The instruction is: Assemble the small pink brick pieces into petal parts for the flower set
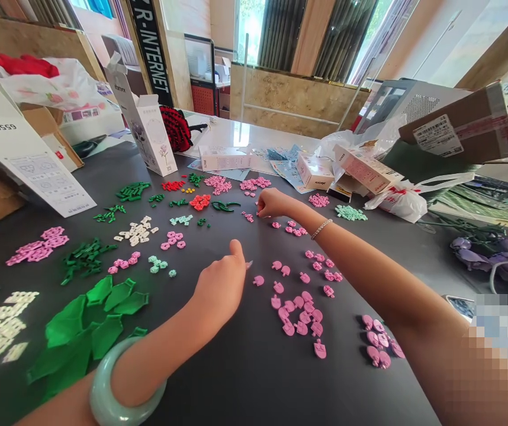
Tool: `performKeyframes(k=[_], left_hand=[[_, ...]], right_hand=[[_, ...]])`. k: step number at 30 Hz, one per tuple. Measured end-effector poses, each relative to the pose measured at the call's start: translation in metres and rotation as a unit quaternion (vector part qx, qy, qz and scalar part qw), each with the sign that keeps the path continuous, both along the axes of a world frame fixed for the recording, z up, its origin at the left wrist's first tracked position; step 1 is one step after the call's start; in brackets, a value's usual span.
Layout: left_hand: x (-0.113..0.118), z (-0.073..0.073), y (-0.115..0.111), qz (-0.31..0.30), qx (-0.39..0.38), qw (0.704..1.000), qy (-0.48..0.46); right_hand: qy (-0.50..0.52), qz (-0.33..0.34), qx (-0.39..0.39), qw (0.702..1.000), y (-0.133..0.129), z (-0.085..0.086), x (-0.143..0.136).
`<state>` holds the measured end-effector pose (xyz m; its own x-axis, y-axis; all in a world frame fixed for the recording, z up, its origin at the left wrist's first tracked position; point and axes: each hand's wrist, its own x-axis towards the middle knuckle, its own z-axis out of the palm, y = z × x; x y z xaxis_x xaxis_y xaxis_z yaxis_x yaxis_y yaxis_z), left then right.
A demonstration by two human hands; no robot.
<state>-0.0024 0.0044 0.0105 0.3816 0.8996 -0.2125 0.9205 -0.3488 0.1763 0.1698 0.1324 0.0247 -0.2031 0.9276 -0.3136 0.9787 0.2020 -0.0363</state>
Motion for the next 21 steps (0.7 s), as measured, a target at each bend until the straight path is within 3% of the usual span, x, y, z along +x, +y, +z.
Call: performKeyframes(k=[9, 16, 21], left_hand=[[-0.001, 0.000, 0.002, 0.006, 0.054, 0.998, -0.015], [-0.001, -0.001, 0.000, 0.004, 0.071, 0.997, -0.028], [-0.002, -0.004, 0.000, -0.006, 0.081, 0.996, -0.046]], right_hand=[[0.109, -0.039, 0.038, 0.993, -0.002, -0.003, 0.010], [0.219, -0.061, 0.030, 0.973, -0.015, 0.007, 0.019], [0.237, -0.032, 0.016, 0.971, -0.037, 0.018, 0.027]])
